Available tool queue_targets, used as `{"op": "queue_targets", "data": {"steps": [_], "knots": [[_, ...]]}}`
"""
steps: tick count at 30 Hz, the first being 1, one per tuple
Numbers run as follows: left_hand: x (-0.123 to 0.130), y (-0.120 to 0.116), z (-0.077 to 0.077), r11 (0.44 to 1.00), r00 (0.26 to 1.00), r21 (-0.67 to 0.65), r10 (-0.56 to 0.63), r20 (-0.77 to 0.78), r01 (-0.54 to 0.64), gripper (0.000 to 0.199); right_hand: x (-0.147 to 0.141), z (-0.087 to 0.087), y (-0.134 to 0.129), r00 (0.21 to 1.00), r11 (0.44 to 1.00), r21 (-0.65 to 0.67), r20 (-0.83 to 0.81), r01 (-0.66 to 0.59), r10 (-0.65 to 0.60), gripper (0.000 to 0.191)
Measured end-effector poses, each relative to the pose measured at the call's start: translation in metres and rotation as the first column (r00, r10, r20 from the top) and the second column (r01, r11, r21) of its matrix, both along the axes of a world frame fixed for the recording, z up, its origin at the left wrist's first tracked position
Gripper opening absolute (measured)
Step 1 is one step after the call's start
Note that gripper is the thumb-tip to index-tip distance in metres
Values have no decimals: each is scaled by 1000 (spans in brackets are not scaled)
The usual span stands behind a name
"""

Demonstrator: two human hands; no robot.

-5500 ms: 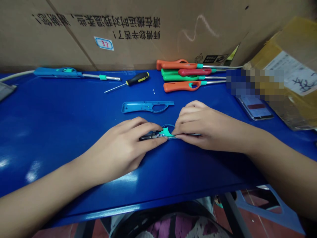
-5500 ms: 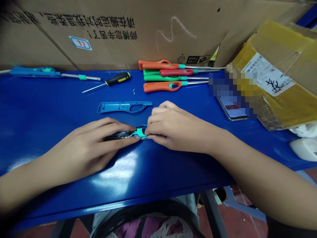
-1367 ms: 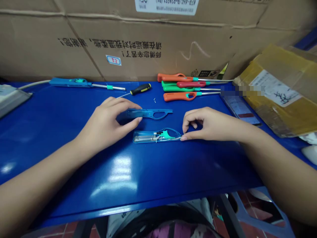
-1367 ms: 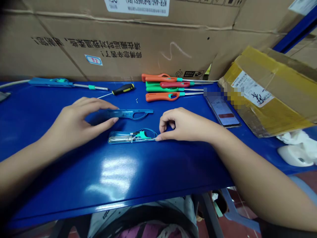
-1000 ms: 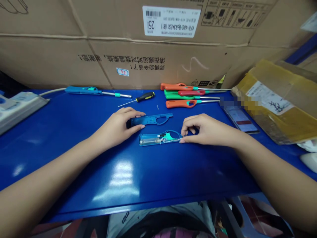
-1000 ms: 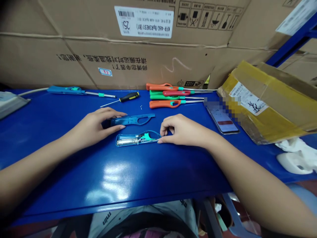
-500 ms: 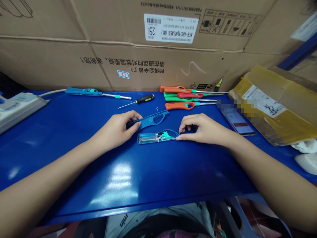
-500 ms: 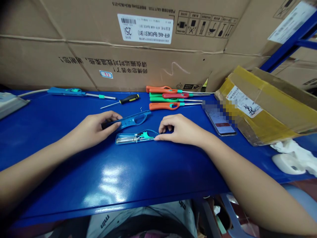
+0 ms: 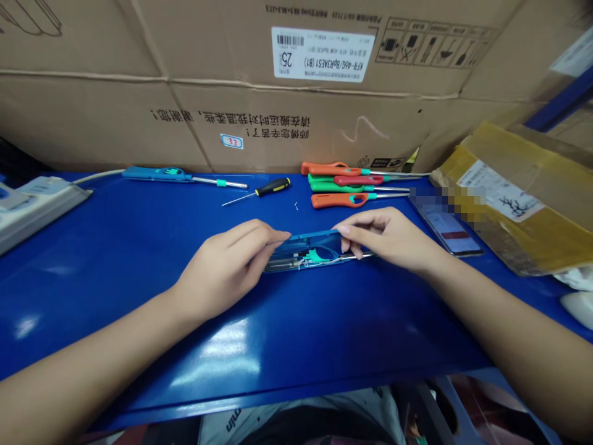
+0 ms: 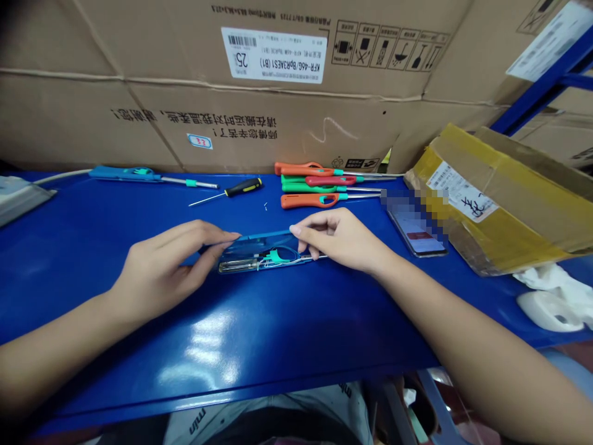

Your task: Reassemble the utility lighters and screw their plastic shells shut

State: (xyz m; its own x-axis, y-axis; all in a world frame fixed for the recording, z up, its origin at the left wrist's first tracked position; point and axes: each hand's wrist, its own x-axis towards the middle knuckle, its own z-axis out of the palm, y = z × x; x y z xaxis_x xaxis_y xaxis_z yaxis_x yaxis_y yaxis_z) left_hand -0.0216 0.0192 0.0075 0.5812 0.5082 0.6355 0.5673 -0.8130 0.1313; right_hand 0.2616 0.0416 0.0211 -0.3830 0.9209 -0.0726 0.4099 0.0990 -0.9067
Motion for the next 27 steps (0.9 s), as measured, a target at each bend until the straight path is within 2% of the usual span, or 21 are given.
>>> {"op": "queue_targets", "data": {"steps": [3,6,9,12,15,18,21,24,27], "knots": [[0,-1,0,999,999,-6,-34,-20,34,14,1,1,1,998,997,-71,-50,22,-25,37],[0,0,1,996,999,-79,-42,-7,42,14,3,-1,1,999,999,-37,-42,22,-24,36],[1,2,-2,982,998,-184,-35,52,44,27,2,-1,-2,998,982,173,-5,69,-69,29],[2,5,-5,963,992,-265,-16,122,49,34,1,0,-6,992,912,398,40,95,-121,20],[1,9,-6,925,990,-375,-4,141,57,38,1,0,-7,987,874,482,95,65,-127,21],[0,12,-5,880,992,-472,8,127,53,39,3,0,-8,983,872,490,154,10,-97,24],[-3,14,-5,860,993,-505,-5,121,66,39,4,1,-9,968,875,474,248,-100,-24,28],[-3,15,-6,858,993,-505,-49,108,98,34,3,2,-10,929,872,427,362,-238,77,31],[-2,13,-6,881,996,-464,-93,16,90,28,2,-2,-9,904,861,418,415,-289,102,31]]}}
